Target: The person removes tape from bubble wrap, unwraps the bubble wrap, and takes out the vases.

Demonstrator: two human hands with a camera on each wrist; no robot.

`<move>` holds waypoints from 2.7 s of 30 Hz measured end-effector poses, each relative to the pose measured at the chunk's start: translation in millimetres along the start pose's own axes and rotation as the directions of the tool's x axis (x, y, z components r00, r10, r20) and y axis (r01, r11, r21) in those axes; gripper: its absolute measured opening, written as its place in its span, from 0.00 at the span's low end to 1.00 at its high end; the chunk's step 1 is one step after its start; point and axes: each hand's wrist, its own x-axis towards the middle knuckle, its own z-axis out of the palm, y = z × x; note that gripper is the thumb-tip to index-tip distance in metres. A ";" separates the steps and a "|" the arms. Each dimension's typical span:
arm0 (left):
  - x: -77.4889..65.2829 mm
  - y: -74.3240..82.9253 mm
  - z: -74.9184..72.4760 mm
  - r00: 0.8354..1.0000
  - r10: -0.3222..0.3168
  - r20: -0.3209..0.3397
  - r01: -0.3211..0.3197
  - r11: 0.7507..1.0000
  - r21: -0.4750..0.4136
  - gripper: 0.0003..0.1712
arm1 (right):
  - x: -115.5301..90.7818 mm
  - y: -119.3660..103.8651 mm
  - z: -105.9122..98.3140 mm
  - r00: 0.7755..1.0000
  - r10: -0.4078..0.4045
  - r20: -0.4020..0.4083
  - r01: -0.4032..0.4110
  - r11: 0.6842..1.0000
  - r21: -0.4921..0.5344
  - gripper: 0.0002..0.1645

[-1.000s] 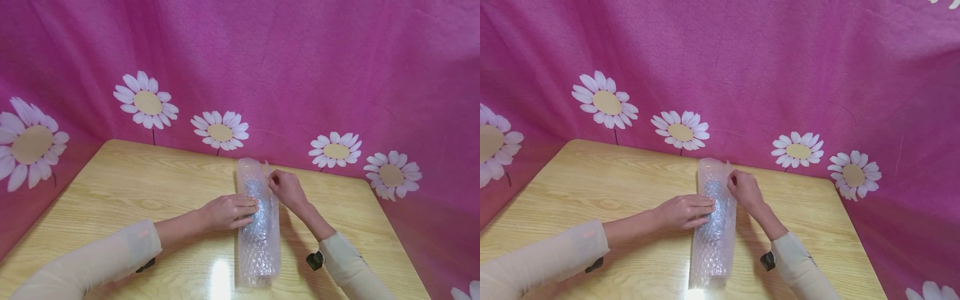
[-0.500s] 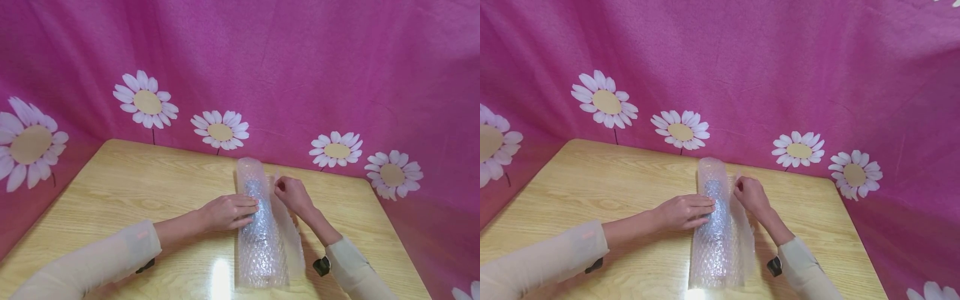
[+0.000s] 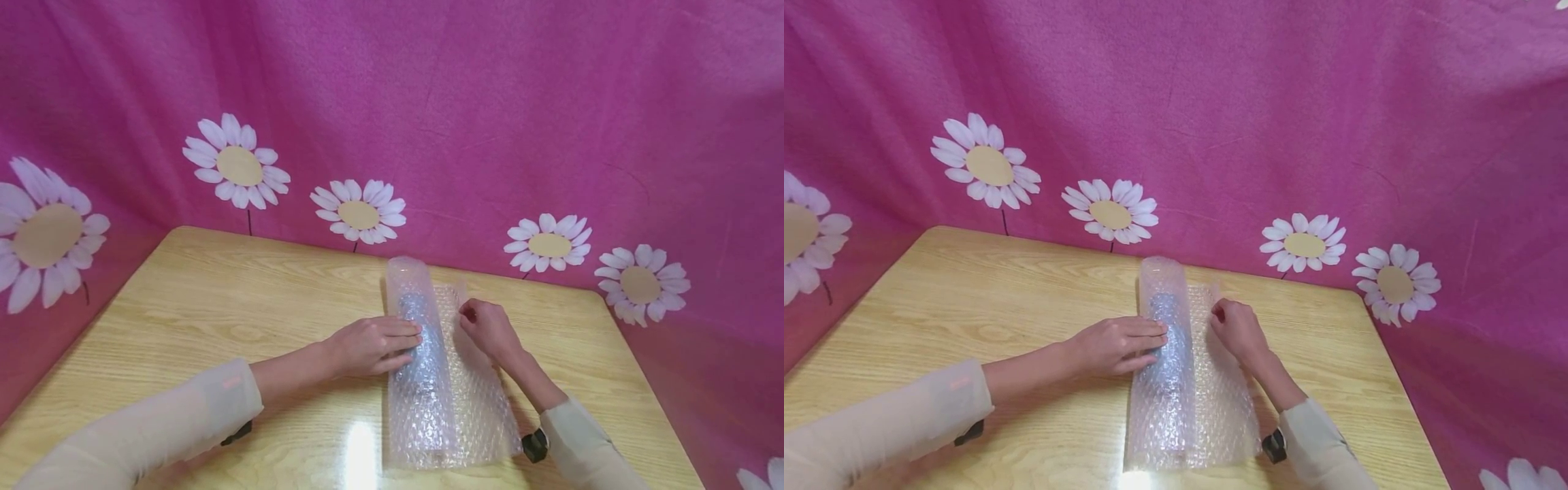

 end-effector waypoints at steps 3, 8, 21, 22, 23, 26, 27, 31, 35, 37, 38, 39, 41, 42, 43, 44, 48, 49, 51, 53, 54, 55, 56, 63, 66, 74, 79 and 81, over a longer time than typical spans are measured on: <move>-0.2 -0.2 0.2 1.000 -0.002 -0.002 0.002 1.000 -0.004 0.20 | -2.4 4.0 1.3 1.000 0.003 -0.011 -0.003 1.000 -0.004 0.07; -0.4 0.2 0.3 1.000 -0.002 -0.005 0.002 1.000 -0.004 0.20 | -5.9 10.2 2.5 0.999 0.005 -0.046 -0.007 1.000 -0.029 0.08; 0.0 0.7 1.1 1.000 0.008 -0.024 -0.008 1.000 0.010 0.21 | -18.0 29.2 0.3 0.995 0.082 -0.056 -0.084 0.996 -0.038 0.10; 0.0 0.8 1.1 1.000 0.008 -0.025 -0.008 1.000 0.008 0.21 | -18.9 30.3 0.5 0.995 0.088 -0.054 -0.090 0.995 -0.036 0.10; 0.0 0.8 1.1 1.000 0.008 -0.024 -0.008 1.000 0.007 0.21 | -19.7 31.2 0.6 0.994 0.092 -0.051 -0.093 0.995 -0.034 0.10; -0.2 0.8 0.8 1.000 0.003 -0.024 -0.003 1.000 -0.002 0.21 | -20.4 33.3 1.8 0.994 0.098 -0.045 -0.099 0.995 -0.032 0.09; -0.2 0.9 0.6 1.000 0.001 -0.024 -0.002 1.000 -0.004 0.21 | -20.4 33.3 2.1 0.994 0.104 -0.046 -0.105 0.994 -0.032 0.09; -0.2 0.9 0.1 1.000 -0.002 -0.023 0.002 1.000 -0.012 0.20 | -20.5 31.3 1.9 0.992 0.119 -0.034 -0.120 0.991 -0.051 0.11; -0.2 0.7 0.8 1.000 0.002 -0.024 -0.002 1.000 -0.014 0.20 | -21.1 28.0 1.5 0.990 0.136 -0.038 -0.139 0.985 -0.106 0.14; 0.4 0.9 1.0 1.000 0.001 -0.025 -0.002 1.000 -0.017 0.21 | -22.3 27.3 1.6 0.990 0.136 -0.048 -0.141 0.981 -0.133 0.14; 0.8 0.9 1.5 1.000 0.002 -0.024 -0.003 1.000 -0.017 0.21 | -23.3 27.0 1.5 0.990 0.133 -0.056 -0.140 0.980 -0.145 0.14; 1.1 0.8 2.0 1.000 0.002 -0.023 -0.003 1.000 -0.016 0.21 | -24.4 27.0 1.5 0.990 0.126 -0.064 -0.134 0.979 -0.154 0.14; 1.5 1.2 1.6 1.000 0.001 -0.021 -0.001 1.000 -0.017 0.21 | -26.4 25.3 0.9 0.991 0.096 -0.090 -0.109 0.981 -0.159 0.14; 1.6 1.4 1.3 1.000 0.001 -0.020 -0.001 1.000 -0.019 0.21 | -27.3 23.8 0.3 0.991 0.075 -0.109 -0.092 0.983 -0.161 0.14; 1.7 1.4 1.3 1.000 0.001 -0.018 -0.002 1.000 -0.019 0.21 | -28.3 21.6 -0.7 0.990 0.055 -0.126 -0.075 0.984 -0.159 0.15; 1.6 1.3 1.3 1.000 0.001 -0.016 -0.001 1.000 -0.018 0.21 | -29.0 18.9 -1.9 0.989 0.041 -0.140 -0.062 0.987 -0.148 0.15; 1.3 0.9 0.4 1.000 0.000 -0.016 0.000 1.000 -0.021 0.21 | -32.4 0.9 -8.7 0.991 0.029 -0.134 -0.037 0.998 -0.058 0.16; 1.1 0.5 0.4 1.000 0.002 -0.017 -0.002 1.000 -0.016 0.21 | -33.4 -4.4 -9.7 0.992 0.040 -0.117 -0.043 0.999 -0.024 0.17; 0.7 0.2 0.4 1.000 0.000 -0.019 0.000 1.000 -0.016 0.22 | -36.1 -14.6 -11.0 0.995 0.070 -0.077 -0.066 0.997 0.050 0.19; 0.7 0.1 0.5 1.000 -0.001 -0.020 0.001 1.000 -0.017 0.22 | -39.2 -23.2 -11.1 0.995 0.092 -0.043 -0.087 0.989 0.118 0.21; 0.8 -0.1 1.0 1.000 -0.001 -0.020 0.001 1.000 -0.018 0.22 | -40.6 -26.7 -10.8 0.994 0.103 -0.027 -0.097 0.983 0.153 0.21; 0.6 -0.1 0.8 1.000 -0.004 -0.019 0.004 1.000 -0.019 0.22 | -41.9 -30.7 -10.4 0.994 0.109 -0.011 -0.105 0.977 0.186 0.22; 0.4 0.1 0.6 1.000 -0.007 -0.021 0.007 1.000 -0.027 0.22 | -43.2 -34.6 -10.3 0.994 0.112 0.004 -0.110 0.970 0.218 0.23; -0.9 0.6 0.3 0.999 -0.015 -0.035 0.013 0.999 -0.034 0.22 | -50.3 -55.7 -5.6 0.992 0.078 0.101 -0.110 0.922 0.372 0.21; -1.6 0.9 -1.3 0.999 -0.023 -0.024 0.023 0.999 -0.037 0.22 | -53.9 -60.9 -3.5 0.987 0.087 0.132 -0.133 0.906 0.401 0.22; -1.7 0.5 -6.1 0.999 -0.040 0.011 0.041 0.999 -0.033 0.21 | -56.4 -63.1 -0.3 0.988 0.051 0.144 -0.108 0.900 0.422 0.25; -2.3 0.3 -9.3 0.998 -0.057 0.024 0.059 0.997 -0.049 0.19 | -56.9 -62.1 0.6 0.992 0.006 0.129 -0.062 0.896 0.439 0.25; -3.2 0.4 -10.4 0.998 -0.052 0.023 0.053 0.997 -0.047 0.19 | -57.2 -62.5 0.4 0.993 -0.016 0.118 -0.039 0.894 0.446 0.24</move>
